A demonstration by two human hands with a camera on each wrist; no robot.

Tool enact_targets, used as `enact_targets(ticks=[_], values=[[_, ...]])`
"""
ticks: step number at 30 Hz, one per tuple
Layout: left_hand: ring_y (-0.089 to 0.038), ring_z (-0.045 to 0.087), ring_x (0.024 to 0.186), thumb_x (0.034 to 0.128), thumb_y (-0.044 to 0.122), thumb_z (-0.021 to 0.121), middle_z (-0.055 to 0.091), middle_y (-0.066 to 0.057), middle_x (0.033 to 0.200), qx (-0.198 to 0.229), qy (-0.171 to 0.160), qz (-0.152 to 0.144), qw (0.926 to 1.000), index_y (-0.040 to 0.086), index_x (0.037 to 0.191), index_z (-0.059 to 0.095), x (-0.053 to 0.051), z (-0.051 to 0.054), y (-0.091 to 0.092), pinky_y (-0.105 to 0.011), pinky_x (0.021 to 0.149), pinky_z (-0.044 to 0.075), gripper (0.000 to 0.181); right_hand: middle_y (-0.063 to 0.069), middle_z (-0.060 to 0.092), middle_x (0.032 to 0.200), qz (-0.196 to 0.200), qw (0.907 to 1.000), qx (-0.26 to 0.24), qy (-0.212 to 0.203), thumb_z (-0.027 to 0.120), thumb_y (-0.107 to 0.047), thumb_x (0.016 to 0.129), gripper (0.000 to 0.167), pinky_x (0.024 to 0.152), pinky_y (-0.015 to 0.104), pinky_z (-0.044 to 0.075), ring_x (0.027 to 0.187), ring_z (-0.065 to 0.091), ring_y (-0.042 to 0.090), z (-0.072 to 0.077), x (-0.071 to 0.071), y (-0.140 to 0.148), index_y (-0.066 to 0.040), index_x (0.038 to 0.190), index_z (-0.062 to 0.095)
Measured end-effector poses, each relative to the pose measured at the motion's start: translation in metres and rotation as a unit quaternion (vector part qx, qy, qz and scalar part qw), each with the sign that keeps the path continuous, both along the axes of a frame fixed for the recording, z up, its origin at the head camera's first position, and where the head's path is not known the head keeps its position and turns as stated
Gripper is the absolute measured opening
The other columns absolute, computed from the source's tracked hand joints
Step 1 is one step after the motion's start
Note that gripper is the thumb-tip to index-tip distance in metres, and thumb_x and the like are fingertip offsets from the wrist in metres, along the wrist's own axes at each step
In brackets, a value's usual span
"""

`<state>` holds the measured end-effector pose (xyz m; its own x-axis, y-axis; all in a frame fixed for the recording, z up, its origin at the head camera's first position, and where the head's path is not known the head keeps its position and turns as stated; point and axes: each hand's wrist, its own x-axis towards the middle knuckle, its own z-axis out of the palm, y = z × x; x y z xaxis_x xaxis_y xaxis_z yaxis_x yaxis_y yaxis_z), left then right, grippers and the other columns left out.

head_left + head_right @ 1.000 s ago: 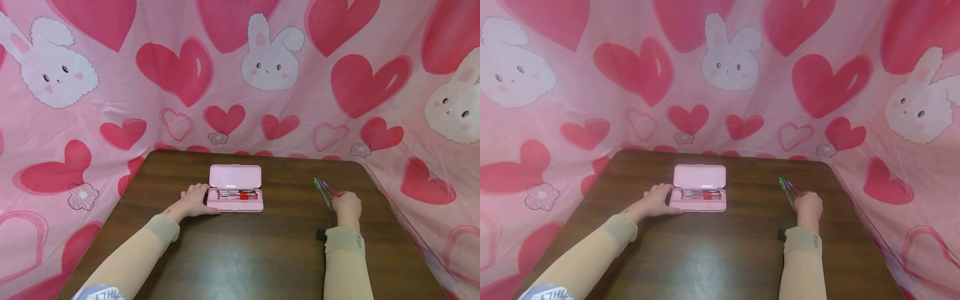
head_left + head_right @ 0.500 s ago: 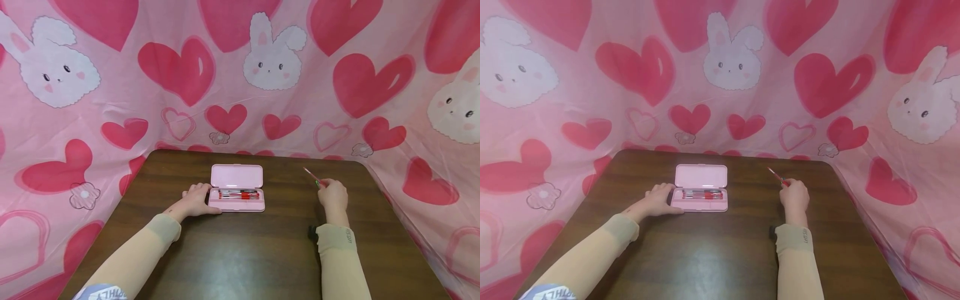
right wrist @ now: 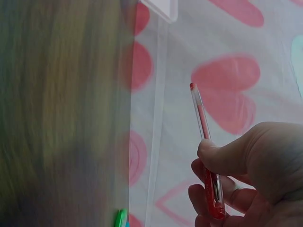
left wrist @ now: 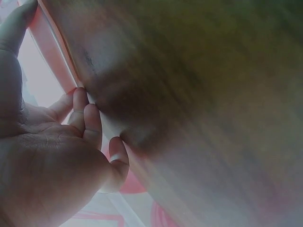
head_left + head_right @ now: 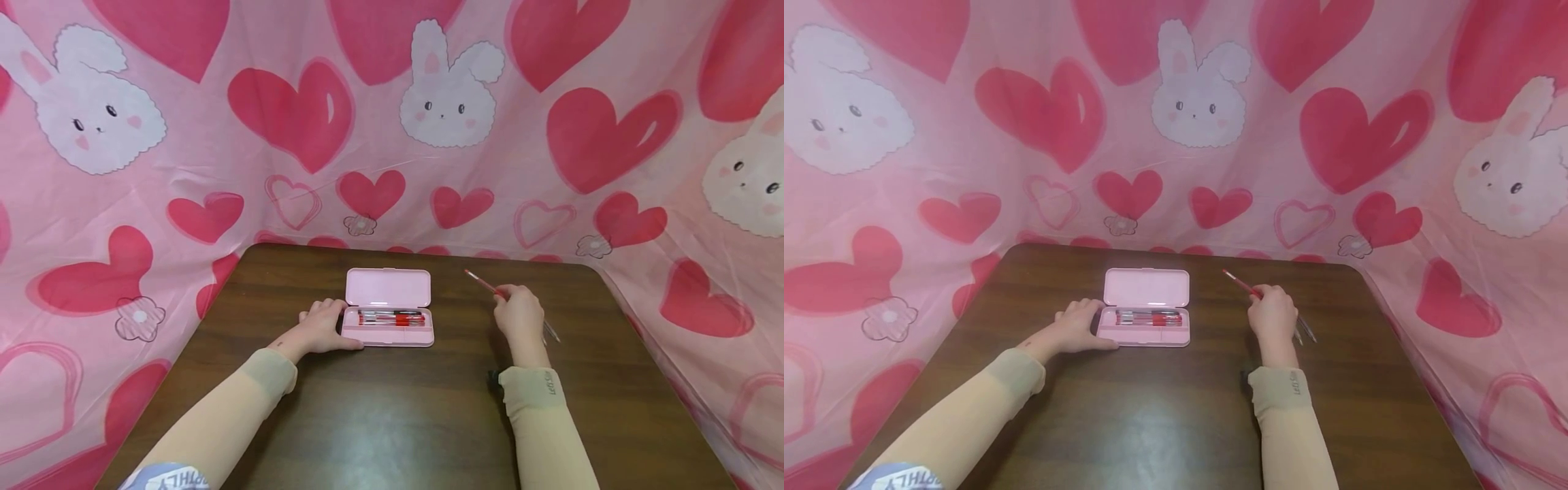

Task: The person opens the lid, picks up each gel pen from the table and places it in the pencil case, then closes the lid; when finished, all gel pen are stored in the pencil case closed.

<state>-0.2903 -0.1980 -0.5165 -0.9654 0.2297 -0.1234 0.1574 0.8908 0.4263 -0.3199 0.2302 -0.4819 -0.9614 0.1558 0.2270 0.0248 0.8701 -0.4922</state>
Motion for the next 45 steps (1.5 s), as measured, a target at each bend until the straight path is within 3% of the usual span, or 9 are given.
enact_targets(ticks=[6, 14, 26, 37, 45], values=[[-0.033, 0.048, 0.136, 0.0745, 0.079, 0.086, 0.06, -0.011, 0.148, 0.002, -0.006, 0.002, 1.0, 0.014, 0.153, 0.053, 0.0, 0.001, -0.001, -0.059, 0.106, 0.039, 0.107, 0.022, 0.074, 0.128, 0.024, 0.9994, 0.025, 0.002, 0.066, -0.021, 0.108, 0.029, 0.103, 0.07, 0.049, 0.122, 0.068, 0.052, -0.004, 0.0, -0.02, -0.01, 0.132, 0.077], [-0.034, 0.048, 0.136, 0.0751, 0.077, 0.087, 0.059, -0.013, 0.149, 0.005, -0.01, 0.001, 0.9999, 0.013, 0.154, 0.052, -0.001, 0.0, 0.0, -0.061, 0.108, 0.039, 0.107, 0.02, 0.076, 0.123, 0.05, 0.9972, 0.044, 0.035, 0.071, -0.021, 0.106, 0.025, 0.092, 0.067, 0.052, 0.114, 0.07, 0.051, -0.003, 0.002, -0.042, -0.01, 0.127, 0.079], [-0.034, 0.047, 0.137, 0.0739, 0.078, 0.087, 0.058, -0.012, 0.149, 0.009, -0.016, 0.002, 0.9998, 0.014, 0.154, 0.052, -0.001, 0.0, 0.0, -0.061, 0.11, 0.038, 0.109, 0.016, 0.077, 0.126, 0.102, 0.9932, 0.042, 0.038, 0.074, -0.021, 0.104, 0.023, 0.098, 0.064, 0.052, 0.113, 0.069, 0.045, -0.01, 0.006, -0.075, -0.012, 0.125, 0.081], [-0.035, 0.046, 0.139, 0.0752, 0.078, 0.086, 0.057, -0.013, 0.152, 0.009, -0.02, 0.002, 0.9998, 0.014, 0.156, 0.05, 0.0, 0.004, -0.001, -0.062, 0.111, 0.038, 0.109, 0.014, 0.079, 0.122, 0.176, 0.981, 0.072, 0.039, 0.078, -0.019, 0.102, 0.023, 0.098, 0.061, 0.056, 0.11, 0.071, 0.04, -0.016, 0.004, -0.094, -0.013, 0.123, 0.083], [-0.035, 0.046, 0.139, 0.0755, 0.077, 0.086, 0.058, -0.013, 0.151, 0.006, -0.02, 0.002, 0.9998, 0.014, 0.156, 0.051, 0.001, 0.003, 0.0, -0.062, 0.111, 0.038, 0.108, 0.013, 0.079, 0.122, 0.226, 0.9714, 0.071, 0.017, 0.079, -0.02, 0.1, 0.026, 0.106, 0.06, 0.056, 0.114, 0.071, 0.038, -0.02, 0.002, -0.105, -0.013, 0.126, 0.082]])
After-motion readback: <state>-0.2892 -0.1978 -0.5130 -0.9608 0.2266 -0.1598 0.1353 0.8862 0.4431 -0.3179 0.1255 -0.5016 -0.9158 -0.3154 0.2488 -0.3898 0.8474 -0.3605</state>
